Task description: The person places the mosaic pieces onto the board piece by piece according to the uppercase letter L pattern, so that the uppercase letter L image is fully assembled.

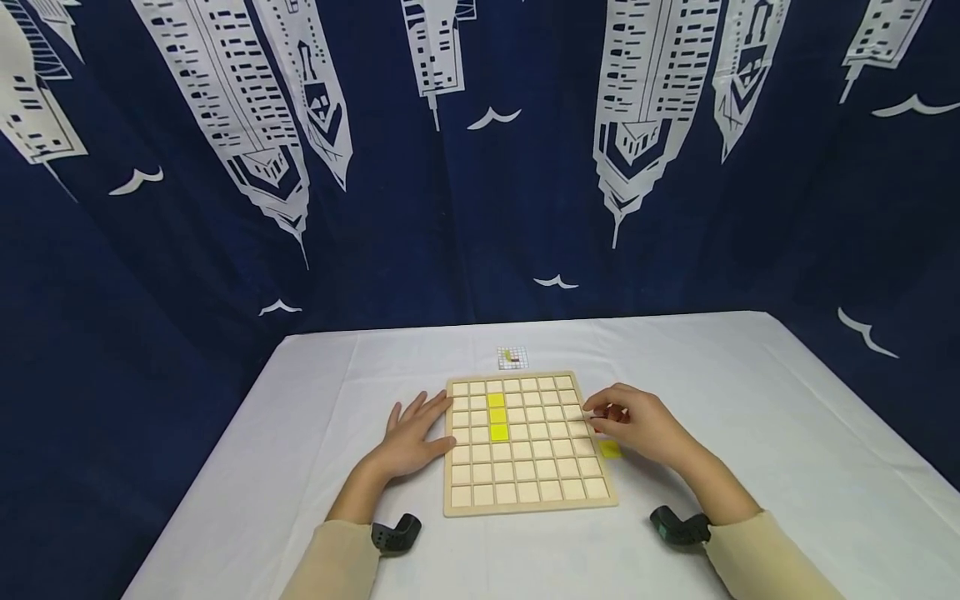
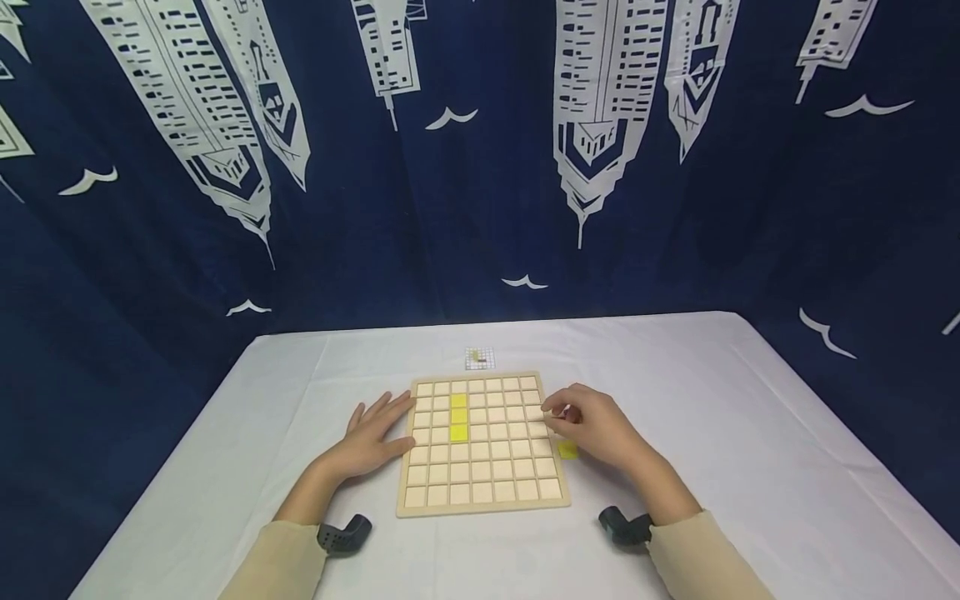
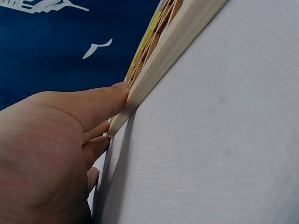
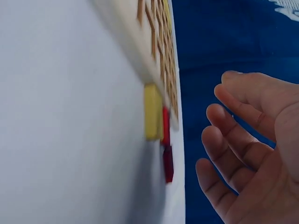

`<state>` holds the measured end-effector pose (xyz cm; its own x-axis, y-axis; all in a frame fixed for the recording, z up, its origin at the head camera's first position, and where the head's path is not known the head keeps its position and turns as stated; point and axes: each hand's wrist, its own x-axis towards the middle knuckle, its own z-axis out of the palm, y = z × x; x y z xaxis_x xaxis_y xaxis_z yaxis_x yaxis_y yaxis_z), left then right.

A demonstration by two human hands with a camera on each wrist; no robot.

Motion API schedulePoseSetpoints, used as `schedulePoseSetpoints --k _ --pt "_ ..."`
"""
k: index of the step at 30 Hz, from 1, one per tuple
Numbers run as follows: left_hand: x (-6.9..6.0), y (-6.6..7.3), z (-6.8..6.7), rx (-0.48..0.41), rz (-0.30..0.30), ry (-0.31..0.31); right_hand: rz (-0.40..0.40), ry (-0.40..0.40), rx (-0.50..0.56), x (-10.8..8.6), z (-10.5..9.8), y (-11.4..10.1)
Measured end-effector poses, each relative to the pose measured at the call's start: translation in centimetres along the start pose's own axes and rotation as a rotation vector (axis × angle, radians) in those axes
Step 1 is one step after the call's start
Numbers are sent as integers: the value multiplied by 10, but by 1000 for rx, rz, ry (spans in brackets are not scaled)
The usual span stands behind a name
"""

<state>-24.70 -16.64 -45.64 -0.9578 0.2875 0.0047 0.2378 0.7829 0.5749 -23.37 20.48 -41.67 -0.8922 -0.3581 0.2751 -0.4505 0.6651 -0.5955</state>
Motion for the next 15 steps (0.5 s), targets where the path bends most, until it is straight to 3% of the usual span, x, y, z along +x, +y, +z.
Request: schedulePoseSetpoints --k 8,15 --pt "-1 -1 0 2 -5 1 44 -36 28 -8 -2 24" --pt "-1 0 1 -2 -5 3 65 -122 80 -13 -8 36"
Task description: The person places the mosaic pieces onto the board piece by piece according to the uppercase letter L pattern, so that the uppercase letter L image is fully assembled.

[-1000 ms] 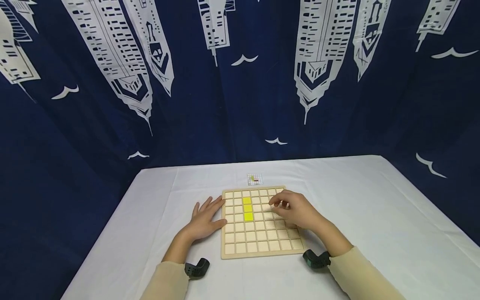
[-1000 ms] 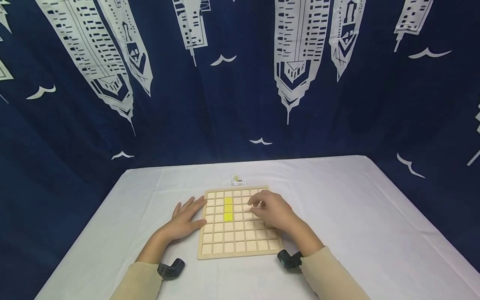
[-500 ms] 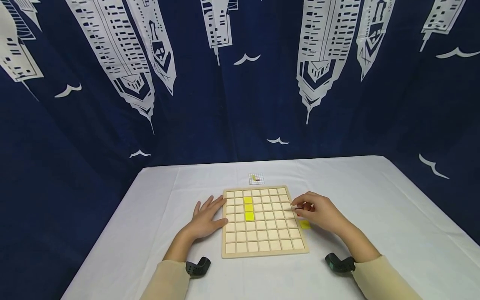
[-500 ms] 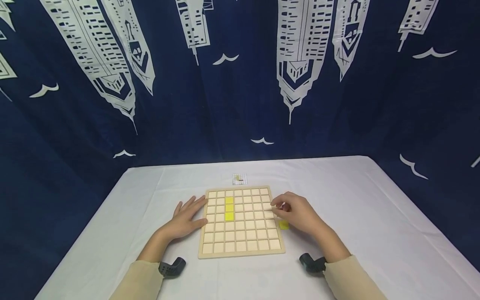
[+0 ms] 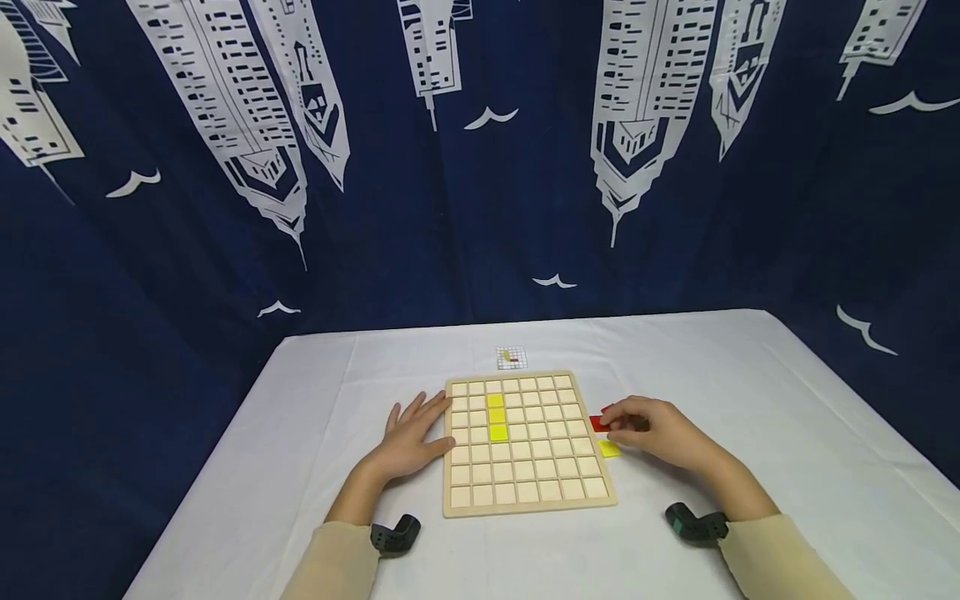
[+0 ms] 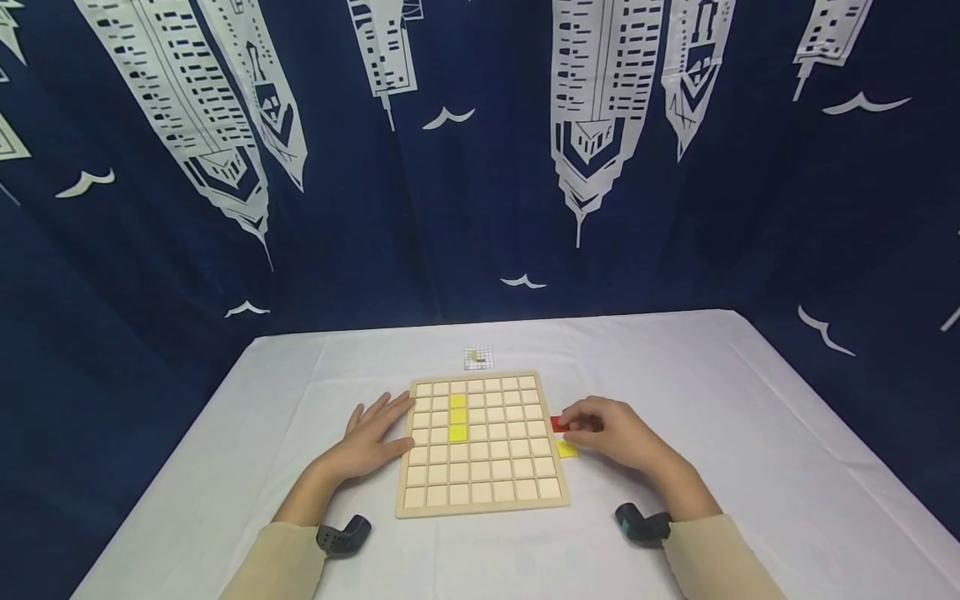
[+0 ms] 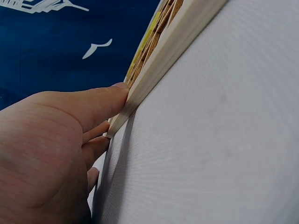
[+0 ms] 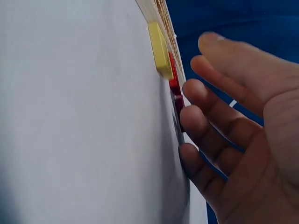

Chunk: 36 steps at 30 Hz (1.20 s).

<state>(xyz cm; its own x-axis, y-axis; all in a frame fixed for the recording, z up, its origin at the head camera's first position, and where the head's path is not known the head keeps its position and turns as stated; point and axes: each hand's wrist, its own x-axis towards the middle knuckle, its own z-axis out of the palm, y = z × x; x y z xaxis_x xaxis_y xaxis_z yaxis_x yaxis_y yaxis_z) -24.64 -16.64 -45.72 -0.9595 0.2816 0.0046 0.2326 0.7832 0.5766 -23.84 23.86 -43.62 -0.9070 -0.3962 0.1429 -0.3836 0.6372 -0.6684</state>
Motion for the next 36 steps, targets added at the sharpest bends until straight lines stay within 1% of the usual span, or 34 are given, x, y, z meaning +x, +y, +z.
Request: schedulePoseSetpoints --k 3,6,10,13,19,28,36 --pt "1 1 0 2 0 0 -6 -55 25 -2 -3 3" --pt "2 1 0 5 1 -2 -34 -107 41 -4 -4 6" --pt "2 1 0 4 0 -2 -72 -143 44 -5 -4 6" --pt "2 1 0 0 -1 0 -81 -144 25 -5 -3 6" --pt "1 0 1 -1 -1 4 -91 -117 -13 -4 -2 5" --pt "1 1 1 2 1 3 -64 -112 -19 -4 0 5" --pt "1 1 0 0 6 5 -23 -102 -41 -2 -1 -1"
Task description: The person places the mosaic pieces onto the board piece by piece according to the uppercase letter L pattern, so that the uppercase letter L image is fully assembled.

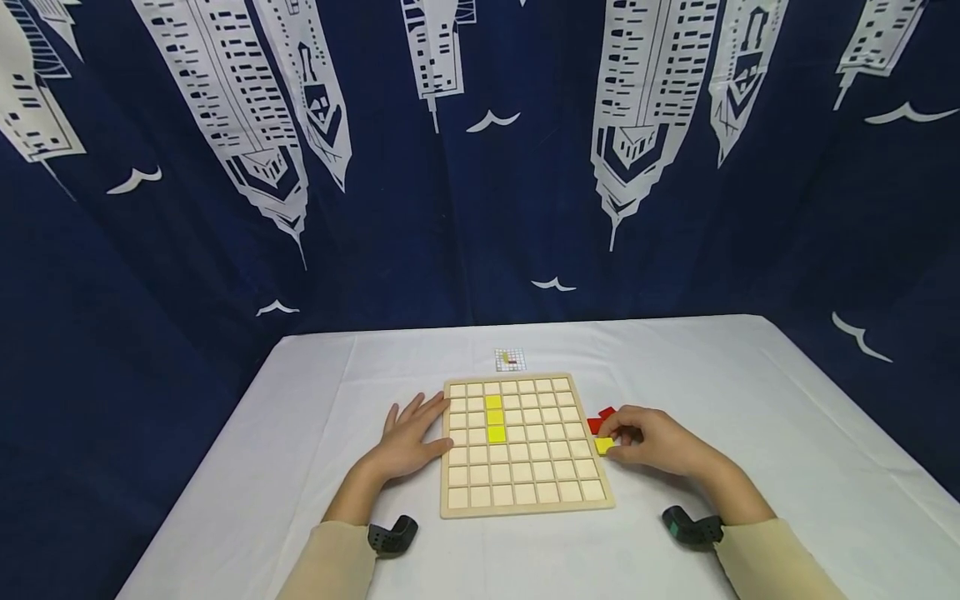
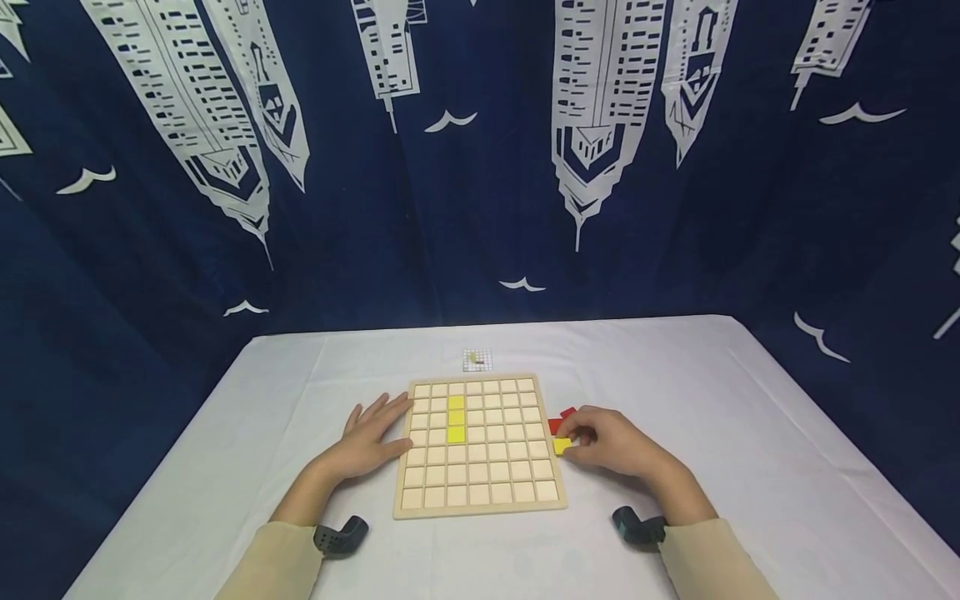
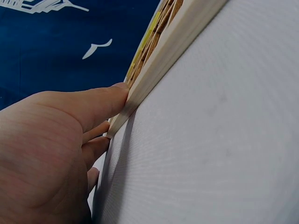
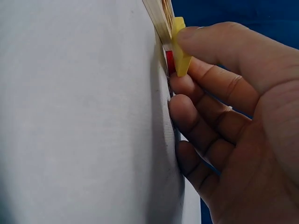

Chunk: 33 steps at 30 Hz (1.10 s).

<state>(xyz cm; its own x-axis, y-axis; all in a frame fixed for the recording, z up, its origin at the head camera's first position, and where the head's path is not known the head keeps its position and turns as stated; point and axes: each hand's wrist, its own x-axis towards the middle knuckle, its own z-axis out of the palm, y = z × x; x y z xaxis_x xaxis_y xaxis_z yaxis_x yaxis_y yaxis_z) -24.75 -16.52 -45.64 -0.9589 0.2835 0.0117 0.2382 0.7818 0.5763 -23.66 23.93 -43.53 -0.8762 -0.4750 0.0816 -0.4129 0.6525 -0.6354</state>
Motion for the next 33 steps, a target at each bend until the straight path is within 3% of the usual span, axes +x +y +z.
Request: schedulePoseSetpoints --k 19,26,33 --pt "0 -1 -1 4 7 2 -90 65 7 16 14 -33" --pt "0 1 -2 7 5 3 -77 50 14 26 25 -52" --pt "0 0 0 12 0 2 -133 40 4 36 40 -68"
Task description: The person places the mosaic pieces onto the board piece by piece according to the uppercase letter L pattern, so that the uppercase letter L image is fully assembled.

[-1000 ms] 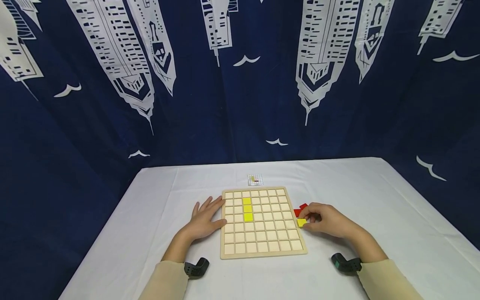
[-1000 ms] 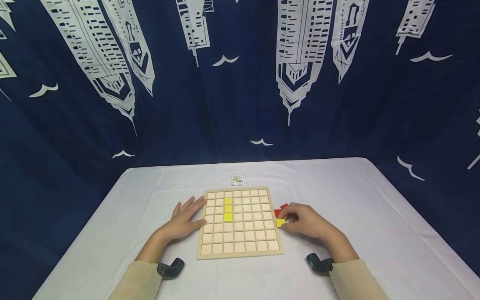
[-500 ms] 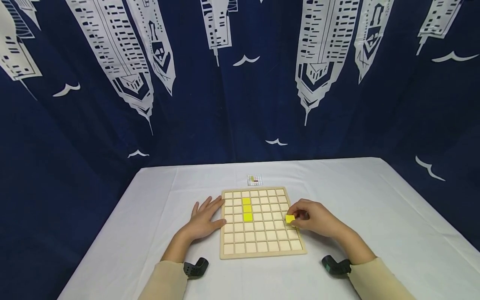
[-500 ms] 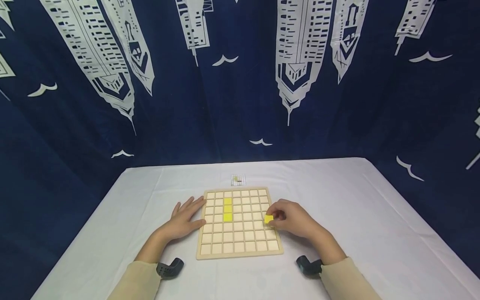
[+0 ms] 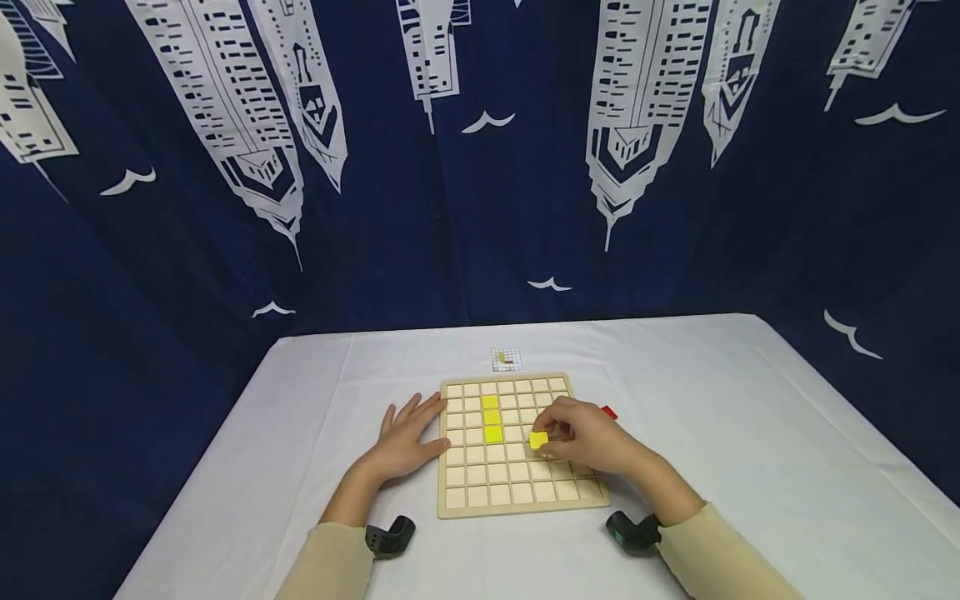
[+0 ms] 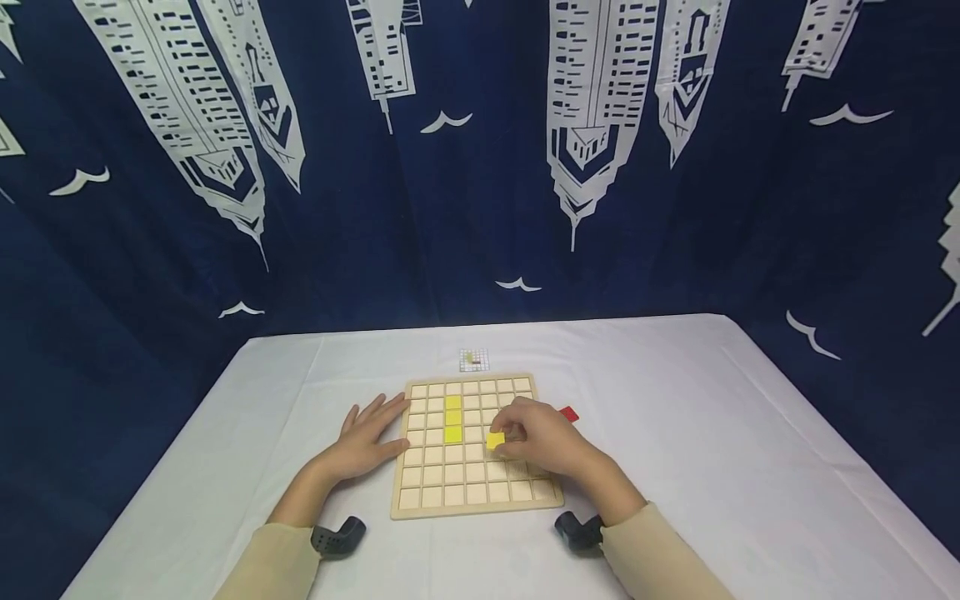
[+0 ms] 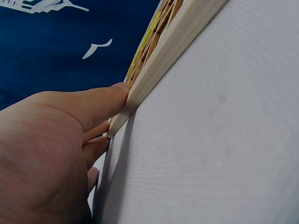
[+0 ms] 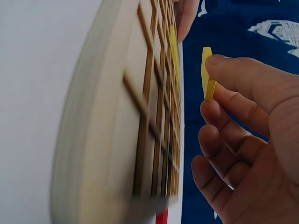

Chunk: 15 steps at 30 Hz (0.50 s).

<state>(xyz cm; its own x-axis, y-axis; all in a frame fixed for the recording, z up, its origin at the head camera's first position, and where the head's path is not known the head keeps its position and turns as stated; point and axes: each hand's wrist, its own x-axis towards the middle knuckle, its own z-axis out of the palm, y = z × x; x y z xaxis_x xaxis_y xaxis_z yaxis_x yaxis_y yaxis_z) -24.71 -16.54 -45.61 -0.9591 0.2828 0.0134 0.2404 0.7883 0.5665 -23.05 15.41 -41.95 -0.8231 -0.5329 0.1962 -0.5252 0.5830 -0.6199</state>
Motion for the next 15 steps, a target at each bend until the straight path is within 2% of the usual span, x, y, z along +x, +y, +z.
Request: schedulePoseSetpoints --k 9,15 --pt "0 1 0 -10 3 -1 -67 -3 -47 14 18 -13" --pt "-1 1 0 -9 4 -1 -43 5 -53 20 29 -19"
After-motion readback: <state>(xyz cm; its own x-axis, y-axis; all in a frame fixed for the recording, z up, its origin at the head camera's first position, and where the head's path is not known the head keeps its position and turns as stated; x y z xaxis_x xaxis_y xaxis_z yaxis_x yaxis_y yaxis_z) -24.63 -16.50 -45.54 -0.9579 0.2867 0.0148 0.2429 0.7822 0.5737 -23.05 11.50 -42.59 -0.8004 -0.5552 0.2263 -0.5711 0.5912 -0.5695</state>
